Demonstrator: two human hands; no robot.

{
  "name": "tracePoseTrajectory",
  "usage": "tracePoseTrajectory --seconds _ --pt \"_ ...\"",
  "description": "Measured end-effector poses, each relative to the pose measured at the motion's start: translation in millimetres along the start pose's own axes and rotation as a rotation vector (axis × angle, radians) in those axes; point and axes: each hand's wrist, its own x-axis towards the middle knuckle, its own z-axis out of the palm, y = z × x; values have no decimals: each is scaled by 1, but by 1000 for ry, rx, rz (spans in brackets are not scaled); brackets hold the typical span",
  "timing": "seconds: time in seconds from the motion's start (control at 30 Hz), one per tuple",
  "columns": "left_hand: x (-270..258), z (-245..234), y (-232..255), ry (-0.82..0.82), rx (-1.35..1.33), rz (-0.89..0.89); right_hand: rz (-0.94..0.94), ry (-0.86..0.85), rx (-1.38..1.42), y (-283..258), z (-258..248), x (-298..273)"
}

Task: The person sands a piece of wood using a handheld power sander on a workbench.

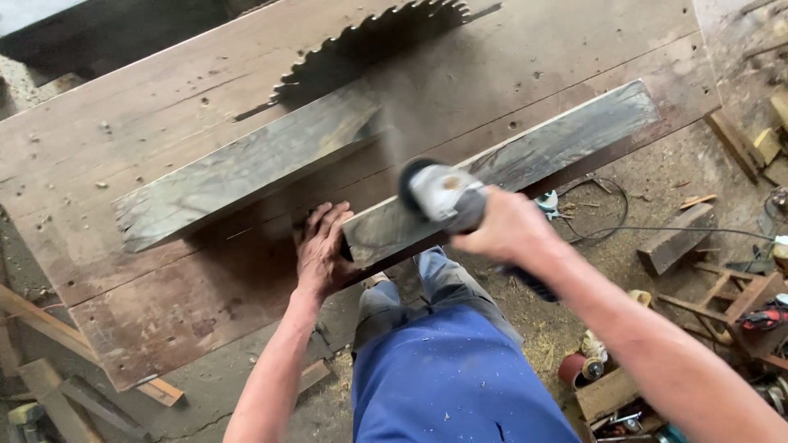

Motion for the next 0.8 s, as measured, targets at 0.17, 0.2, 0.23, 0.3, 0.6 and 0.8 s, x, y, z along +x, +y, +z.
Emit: tracePoseTrajectory --seconds 0.17,0.2,0.23,0.3,0.6,0.8 --pt "-2 -4 5 -32 -62 -53 -210 -66 -241 -40 55 -6" --pt "-2 -9 9 -30 -67 -36 -200 -53 -235 -37 58 -13" --pt "-1 -13 11 -40 -45 -47 -243 -64 -207 -34 63 -19" --pt "-1 -12 12 -55 -26 -53 -280 -73 -176 -23 58 -26" --pt "-3 1 3 -44 31 -23 62 91 95 127 -46 0" --pt "0 4 8 102 -134 188 427 110 604 180 -115 17"
